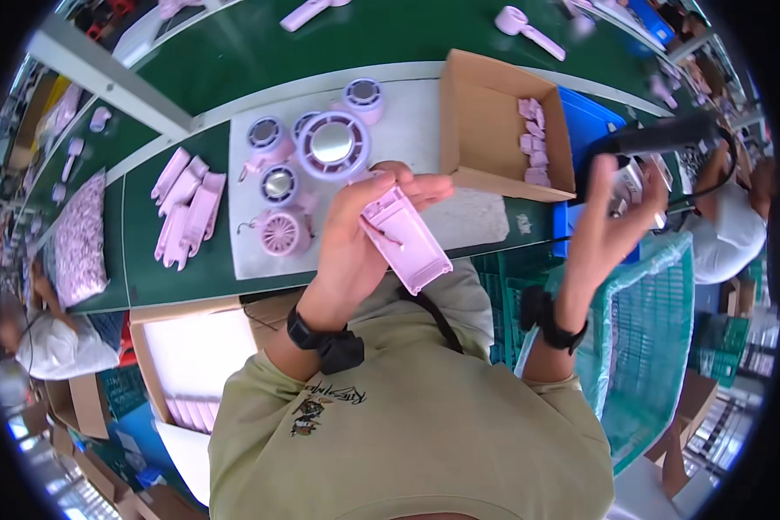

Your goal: Assembling small hand-held electric fans on a factory production line.

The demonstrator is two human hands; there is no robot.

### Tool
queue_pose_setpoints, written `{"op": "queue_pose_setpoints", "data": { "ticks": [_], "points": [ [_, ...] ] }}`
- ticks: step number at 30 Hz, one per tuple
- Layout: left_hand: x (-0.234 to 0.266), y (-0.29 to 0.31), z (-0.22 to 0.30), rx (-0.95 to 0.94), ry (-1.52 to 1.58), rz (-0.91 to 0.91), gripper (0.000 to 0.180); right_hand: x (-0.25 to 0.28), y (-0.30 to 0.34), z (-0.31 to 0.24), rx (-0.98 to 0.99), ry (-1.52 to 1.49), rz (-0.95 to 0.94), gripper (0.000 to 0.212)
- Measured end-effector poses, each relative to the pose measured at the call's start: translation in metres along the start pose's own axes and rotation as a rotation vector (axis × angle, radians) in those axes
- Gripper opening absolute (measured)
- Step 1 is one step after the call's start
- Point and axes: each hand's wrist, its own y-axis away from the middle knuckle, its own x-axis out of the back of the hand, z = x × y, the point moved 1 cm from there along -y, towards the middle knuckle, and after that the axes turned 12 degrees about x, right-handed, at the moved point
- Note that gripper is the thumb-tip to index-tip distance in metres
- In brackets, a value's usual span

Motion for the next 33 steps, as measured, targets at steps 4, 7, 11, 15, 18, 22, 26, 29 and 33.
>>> {"op": "queue_pose_setpoints", "data": {
  "ticks": [4,7,11,15,18,22,26,29,33],
  "points": [
    [-0.004,0.002,0.002,0.135,0.365,-0.063,0.02,-0.027,-0.054,0.071,0.202,0.176,0.286,0.072],
    [-0.003,0.002,-0.002,0.256,0.493,-0.121,0.02,-0.029,-0.073,0.096,-0.141,-0.091,0.03,0.068],
    [-0.002,0.002,-0.009,0.354,0.496,-0.193,0.021,-0.026,-0.065,0.065,-0.083,-0.294,0.15,0.05],
    [-0.006,0.01,-0.029,0.38,0.247,-0.068,0.021,0.029,-0.048,0.055,0.056,-0.623,0.407,0.025],
    [-0.003,0.004,-0.045,0.497,0.228,-0.05,0.021,0.057,-0.041,0.062,0.001,-0.764,0.34,0.019],
    [-0.004,-0.005,-0.063,0.615,0.202,-0.056,0.022,0.062,-0.042,0.071,-0.001,-0.609,0.386,0.016],
    [-0.004,-0.007,-0.074,0.677,0.174,-0.047,0.022,0.051,-0.041,0.077,-0.099,-0.494,0.404,0.012],
    [-0.003,-0.005,-0.078,0.704,0.149,-0.036,0.023,0.043,-0.039,0.078,-0.114,-0.362,0.395,0.011],
    [-0.011,-0.012,-0.079,0.711,0.114,-0.047,0.024,0.036,-0.045,0.077,-0.174,-0.334,0.265,0.011]
  ]
}}
